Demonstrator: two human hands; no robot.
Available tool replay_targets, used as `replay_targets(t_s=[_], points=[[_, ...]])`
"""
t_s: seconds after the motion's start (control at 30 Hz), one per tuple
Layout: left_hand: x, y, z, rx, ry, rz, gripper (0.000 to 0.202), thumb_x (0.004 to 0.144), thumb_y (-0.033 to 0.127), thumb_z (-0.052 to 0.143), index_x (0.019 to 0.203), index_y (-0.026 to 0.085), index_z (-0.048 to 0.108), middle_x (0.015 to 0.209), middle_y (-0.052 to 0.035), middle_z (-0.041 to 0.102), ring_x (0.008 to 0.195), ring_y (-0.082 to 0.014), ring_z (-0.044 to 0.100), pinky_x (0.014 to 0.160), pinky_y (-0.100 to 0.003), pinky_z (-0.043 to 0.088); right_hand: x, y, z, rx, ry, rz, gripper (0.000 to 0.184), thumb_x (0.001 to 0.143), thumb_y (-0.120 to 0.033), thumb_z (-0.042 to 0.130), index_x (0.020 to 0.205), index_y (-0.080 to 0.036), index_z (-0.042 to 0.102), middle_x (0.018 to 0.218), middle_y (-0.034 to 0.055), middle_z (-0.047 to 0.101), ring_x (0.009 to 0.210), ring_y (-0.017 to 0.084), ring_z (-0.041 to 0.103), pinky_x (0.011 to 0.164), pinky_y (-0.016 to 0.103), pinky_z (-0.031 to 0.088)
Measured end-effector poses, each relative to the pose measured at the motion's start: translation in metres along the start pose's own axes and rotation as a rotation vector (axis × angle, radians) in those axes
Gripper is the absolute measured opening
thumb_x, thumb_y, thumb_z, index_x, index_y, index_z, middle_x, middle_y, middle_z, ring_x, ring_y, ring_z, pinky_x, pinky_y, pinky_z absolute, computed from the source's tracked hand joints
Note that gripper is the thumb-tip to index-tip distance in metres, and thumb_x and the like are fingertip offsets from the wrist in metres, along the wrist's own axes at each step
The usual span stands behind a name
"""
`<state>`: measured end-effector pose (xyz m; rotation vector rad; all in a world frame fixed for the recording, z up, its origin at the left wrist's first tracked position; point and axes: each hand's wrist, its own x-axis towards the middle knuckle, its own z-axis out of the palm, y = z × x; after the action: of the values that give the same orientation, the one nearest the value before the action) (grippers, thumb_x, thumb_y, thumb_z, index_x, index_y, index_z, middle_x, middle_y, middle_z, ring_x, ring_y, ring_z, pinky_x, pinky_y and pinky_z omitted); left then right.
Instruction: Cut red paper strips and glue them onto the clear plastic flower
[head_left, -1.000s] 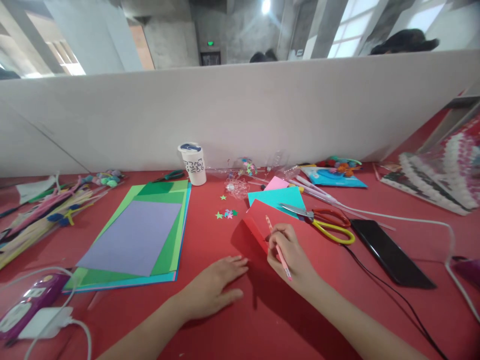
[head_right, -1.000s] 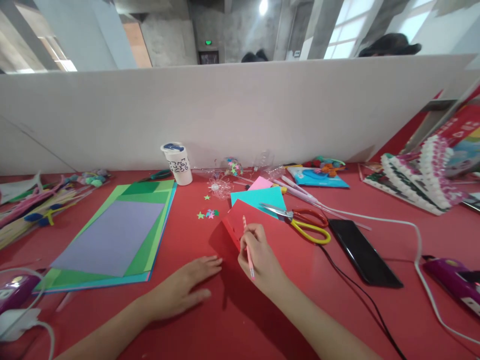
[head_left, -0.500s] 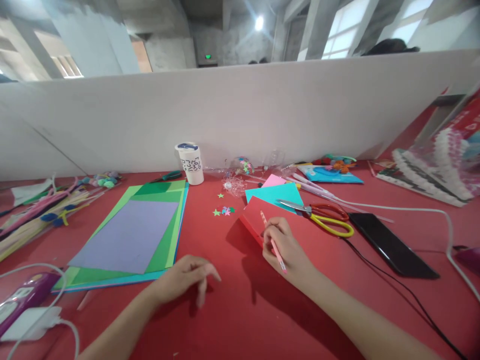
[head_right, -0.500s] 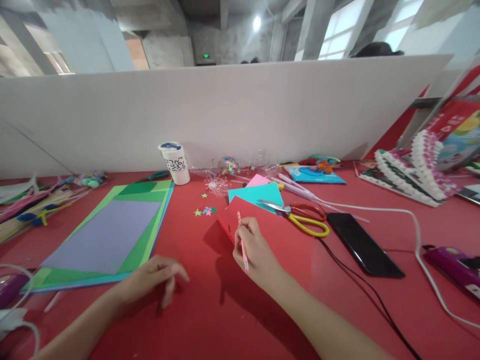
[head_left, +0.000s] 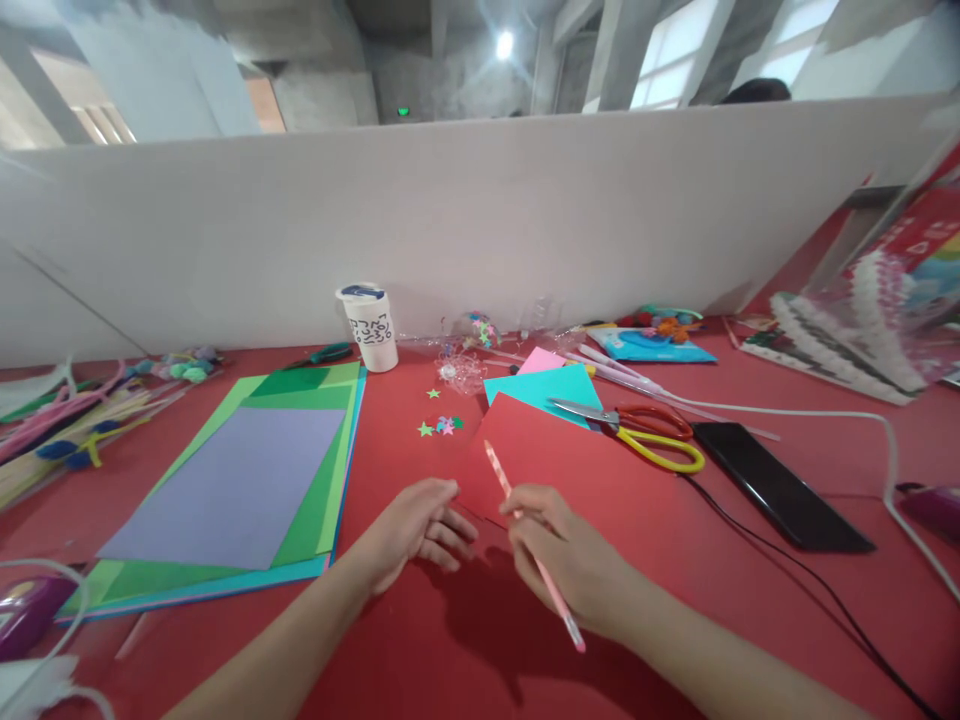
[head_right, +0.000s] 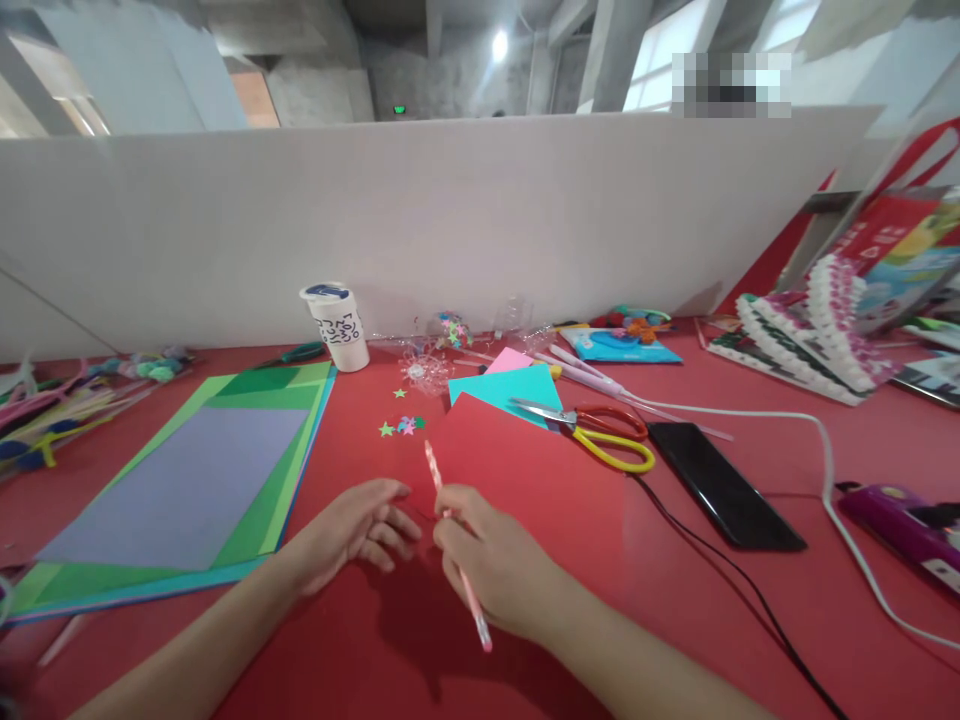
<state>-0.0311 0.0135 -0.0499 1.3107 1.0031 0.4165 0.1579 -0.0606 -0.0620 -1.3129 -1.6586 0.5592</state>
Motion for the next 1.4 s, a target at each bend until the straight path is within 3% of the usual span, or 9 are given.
replay_targets(t_s=[0.07,0.13,0.27,0.37,0.47,0.67,0.9,1.1,1.4], points=[[0.009,0.001,0.0,0.113,0.097,0.065,0.03,0.08,0.046,0.052,0.09,0.018,0.054,0.07,-0.0041,0.065,0.054,-0.0182,0.062,0.053,-0.033,0.05,0.011,0.0,-0.018,0.01,0.049,0.009,0.022,0.09,-0.019,0.035,0.098,-0.022,0.055,0.068,-0.0052,0.056,0.041,0.009,0.05,0.037,0.02,0.044],[0.02,0.004,0.0,0.218,0.208,0.165,0.018,0.075,0.035,0.06,0.082,0.019,0.056,0.081,-0.004,0.063,0.071,-0.0204,0.064,0.07,-0.037,0.051,0.027,0.003,-0.042,-0.041,0.136,-0.047,0.023,0.091,-0.022,0.037,0.096,-0.02,0.06,0.084,0.0016,0.059,0.06,0.011,0.06,0.054,0.024,0.053],[0.05,0.015,0.011,0.345,0.341,0.298,0.034,0.068,0.021,0.068,0.1,0.018,0.058,0.115,-0.0109,0.056,0.109,-0.0284,0.054,0.1,-0.045,0.038,0.048,0.019,-0.079,-0.338,0.262,-0.226,0.025,0.093,-0.026,0.039,0.102,-0.02,0.062,0.098,0.0092,0.056,0.088,0.02,0.06,0.08,0.037,0.05],[0.074,0.024,0.024,0.376,0.384,0.271,0.041,0.071,0.018,0.07,0.11,0.015,0.056,0.119,-0.0117,0.055,0.114,-0.0284,0.05,0.1,-0.048,0.036,0.047,0.037,-0.075,-0.414,0.206,-0.188,0.026,0.095,-0.023,0.037,0.11,-0.02,0.058,0.101,0.0106,0.061,0.089,0.022,0.061,0.082,0.04,0.049],[0.085,0.029,0.029,0.341,0.333,0.175,0.024,0.084,0.026,0.062,0.105,0.014,0.058,0.103,-0.0061,0.061,0.091,-0.0197,0.06,0.081,-0.041,0.05,0.04,0.05,-0.057,-0.464,0.093,-0.144,0.023,0.092,-0.02,0.039,0.106,-0.019,0.058,0.103,0.0126,0.063,0.09,0.024,0.062,0.075,0.039,0.051],[0.046,0.026,0.011,0.122,0.12,0.092,0.021,0.073,0.034,0.067,0.07,0.016,0.057,0.06,0.0036,0.058,0.058,-0.0142,0.059,0.057,-0.027,0.047,0.034,0.042,-0.045,-0.464,-0.009,-0.159,0.019,0.09,-0.018,0.043,0.105,-0.019,0.054,0.108,0.0128,0.061,0.096,0.023,0.062,0.078,0.035,0.052],[-0.016,0.007,-0.027,-0.227,0.019,-0.048,0.034,0.067,0.032,0.074,0.094,0.019,0.059,0.076,-0.0007,0.069,0.064,-0.0165,0.066,0.064,-0.029,0.05,0.044,0.05,-0.068,-0.423,0.084,-0.135,0.016,0.088,-0.023,0.044,0.104,-0.02,0.047,0.104,0.0122,0.062,0.095,0.026,0.062,0.081,0.042,0.049],[-0.02,0.0,-0.027,-0.216,-0.08,-0.028,0.04,0.067,0.026,0.074,0.105,0.018,0.062,0.073,-0.0015,0.068,0.063,-0.0158,0.063,0.061,-0.026,0.047,0.043,0.042,-0.069,-0.394,-0.056,-0.108,0.008,0.091,-0.027,0.04,0.092,-0.023,0.046,0.076,0.0021,0.06,0.063,0.018,0.059,0.057,0.03,0.044],[-0.028,-0.002,-0.024,-0.062,-0.237,-0.036,0.047,0.072,0.023,0.066,0.118,0.019,0.059,0.082,-0.004,0.071,0.064,-0.0159,0.062,0.061,-0.026,0.045,0.033,0.024,-0.068,-0.389,-0.281,-0.131,0.005,0.086,-0.018,0.048,0.086,-0.023,0.047,0.075,-0.0013,0.06,0.064,0.013,0.056,0.057,0.022,0.039]])
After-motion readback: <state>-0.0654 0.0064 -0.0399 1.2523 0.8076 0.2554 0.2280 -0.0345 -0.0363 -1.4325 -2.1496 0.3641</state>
